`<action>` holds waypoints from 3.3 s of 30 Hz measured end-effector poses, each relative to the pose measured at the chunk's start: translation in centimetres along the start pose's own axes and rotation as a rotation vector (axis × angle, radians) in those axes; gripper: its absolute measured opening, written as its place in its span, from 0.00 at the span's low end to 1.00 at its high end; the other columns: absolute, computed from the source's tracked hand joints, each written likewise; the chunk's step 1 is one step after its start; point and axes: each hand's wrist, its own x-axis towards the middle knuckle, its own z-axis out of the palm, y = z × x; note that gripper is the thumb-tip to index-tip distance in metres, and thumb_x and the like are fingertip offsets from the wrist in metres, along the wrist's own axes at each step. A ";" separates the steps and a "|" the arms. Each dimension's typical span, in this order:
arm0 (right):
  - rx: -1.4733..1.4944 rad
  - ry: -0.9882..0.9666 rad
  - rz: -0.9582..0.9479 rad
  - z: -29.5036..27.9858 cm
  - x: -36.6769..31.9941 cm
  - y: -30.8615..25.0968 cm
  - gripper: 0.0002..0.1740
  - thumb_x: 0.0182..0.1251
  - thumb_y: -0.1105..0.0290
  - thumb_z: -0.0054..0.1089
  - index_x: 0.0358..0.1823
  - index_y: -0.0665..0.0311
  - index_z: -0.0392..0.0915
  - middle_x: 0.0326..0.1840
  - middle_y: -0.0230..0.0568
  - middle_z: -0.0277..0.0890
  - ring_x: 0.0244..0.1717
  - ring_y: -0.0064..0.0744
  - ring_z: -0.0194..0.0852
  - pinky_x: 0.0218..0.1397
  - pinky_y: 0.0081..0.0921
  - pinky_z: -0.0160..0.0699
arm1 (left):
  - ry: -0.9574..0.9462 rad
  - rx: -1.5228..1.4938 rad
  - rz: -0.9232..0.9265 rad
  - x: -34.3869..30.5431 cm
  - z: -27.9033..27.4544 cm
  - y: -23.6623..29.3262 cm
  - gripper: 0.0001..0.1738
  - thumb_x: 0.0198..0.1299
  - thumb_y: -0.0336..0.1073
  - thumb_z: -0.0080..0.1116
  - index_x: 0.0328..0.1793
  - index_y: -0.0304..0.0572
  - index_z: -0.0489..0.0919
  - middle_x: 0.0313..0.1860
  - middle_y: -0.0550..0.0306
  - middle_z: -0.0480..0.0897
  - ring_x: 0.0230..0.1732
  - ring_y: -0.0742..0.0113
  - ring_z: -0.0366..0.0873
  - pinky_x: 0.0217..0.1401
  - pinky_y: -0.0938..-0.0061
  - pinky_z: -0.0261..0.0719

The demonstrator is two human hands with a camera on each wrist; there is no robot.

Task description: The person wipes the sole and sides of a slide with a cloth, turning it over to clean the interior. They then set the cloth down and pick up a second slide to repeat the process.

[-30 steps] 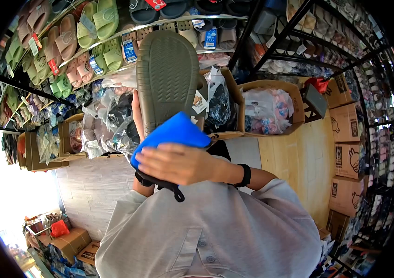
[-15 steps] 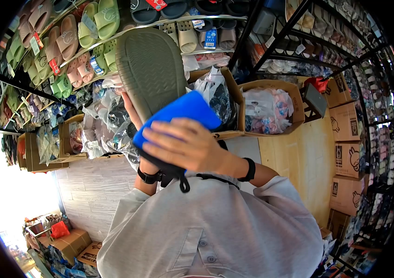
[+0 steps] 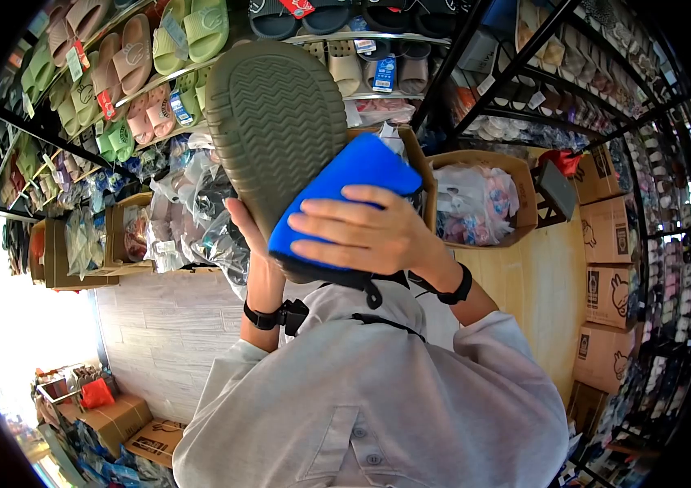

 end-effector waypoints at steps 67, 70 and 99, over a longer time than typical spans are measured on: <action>0.239 -0.050 0.312 -4.5 -9.2 6.5 0.23 0.72 0.67 0.62 0.67 0.55 0.86 0.75 0.35 0.82 0.75 0.35 0.78 0.77 0.40 0.75 | 0.572 0.189 -0.149 9.3 -6.0 -12.9 0.56 0.71 0.84 0.43 0.86 0.44 0.69 0.80 0.46 0.76 0.75 0.47 0.77 0.84 0.52 0.72; 0.283 -0.046 0.260 -5.7 -9.2 8.8 0.23 0.71 0.67 0.62 0.67 0.55 0.86 0.74 0.34 0.82 0.76 0.35 0.78 0.78 0.41 0.75 | 0.265 -0.045 -0.034 8.5 -7.7 -12.4 0.57 0.71 0.85 0.40 0.90 0.48 0.62 0.86 0.48 0.69 0.82 0.49 0.70 0.87 0.53 0.66; 0.270 0.188 0.046 -7.3 -11.8 8.5 0.18 0.78 0.65 0.60 0.66 0.52 0.86 0.73 0.34 0.84 0.72 0.33 0.82 0.76 0.36 0.76 | 0.295 0.700 0.252 12.7 -3.1 -17.7 0.80 0.49 0.94 0.53 0.93 0.39 0.51 0.86 0.31 0.63 0.84 0.35 0.65 0.88 0.42 0.63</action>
